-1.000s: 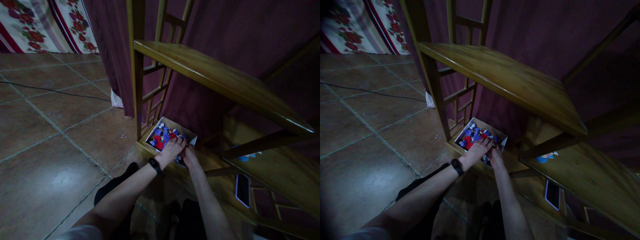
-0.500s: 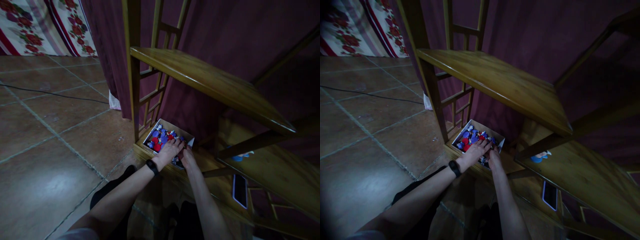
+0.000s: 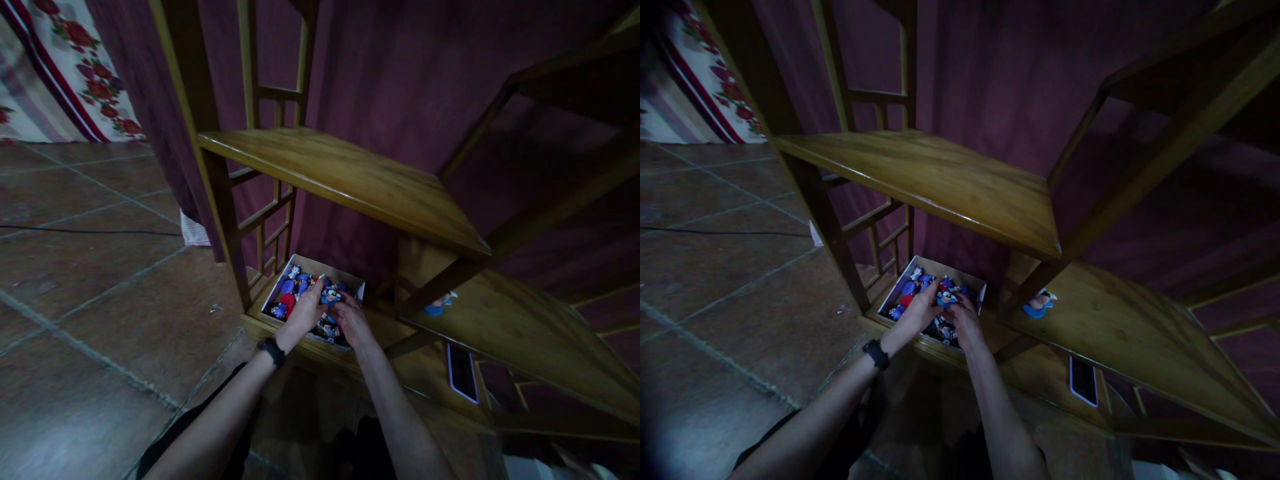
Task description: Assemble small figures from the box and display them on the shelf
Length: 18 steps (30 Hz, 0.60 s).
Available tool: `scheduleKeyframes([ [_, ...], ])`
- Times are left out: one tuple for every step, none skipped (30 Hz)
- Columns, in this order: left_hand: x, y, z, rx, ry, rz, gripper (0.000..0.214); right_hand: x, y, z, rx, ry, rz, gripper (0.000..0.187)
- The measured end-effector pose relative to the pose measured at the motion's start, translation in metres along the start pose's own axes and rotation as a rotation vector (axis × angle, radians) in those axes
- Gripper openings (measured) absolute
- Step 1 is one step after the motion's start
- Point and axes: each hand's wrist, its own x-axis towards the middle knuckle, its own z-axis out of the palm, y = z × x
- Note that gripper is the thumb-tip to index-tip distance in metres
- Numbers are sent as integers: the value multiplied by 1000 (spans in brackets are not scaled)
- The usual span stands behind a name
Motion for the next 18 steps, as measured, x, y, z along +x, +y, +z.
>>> scheduleKeyframes([
  [1,-2,1,-36,2,-46,69,0,0,0,5,-3,-2,37],
  [3,-3,1,-81,4,-86,66,-1,-1,1,9,-7,-3,36],
  [4,-4,2,-137,8,-118,63,-1,-2,1,11,-11,-5,35],
  [5,-5,2,-206,10,-140,60,-2,-3,1,10,-14,-6,34],
  [6,-6,3,-288,10,-158,56,-3,-4,2,8,-16,-9,33],
  [8,-7,3,-381,11,-179,52,-4,-5,2,6,-15,-11,32],
  [9,-7,4,-477,13,-206,49,-4,-5,2,5,-11,-16,31],
  [9,-7,4,-570,17,-238,47,-4,-6,2,5,-5,-20,30],
  [10,-6,4,-654,21,-271,45,-4,-6,2,3,0,-22,29],
  [10,-5,4,-728,28,-306,45,-4,-6,2,0,5,-23,29],
  [10,-4,3,-791,35,-336,45,-4,-6,2,-4,10,-24,30],
  [10,-2,2,-846,38,-359,45,-4,-6,1,-8,14,-24,31],
  [9,0,0,-893,38,-375,44,-3,-6,1,-10,17,-25,33],
  [9,2,-2,-933,36,-385,43,-3,-5,1,-11,19,-26,35],
  [8,4,-4,-965,32,-393,43,-3,-5,1,-10,21,-29,36],
  [8,6,-6,-989,27,-400,43,-3,-5,1,-9,21,-29,37],
  [8,8,-7,-1008,22,-406,44,-3,-6,1,-8,20,-27,37],
  [8,9,-9,-1022,16,-411,44,-3,-6,2,-7,22,-22,35],
])
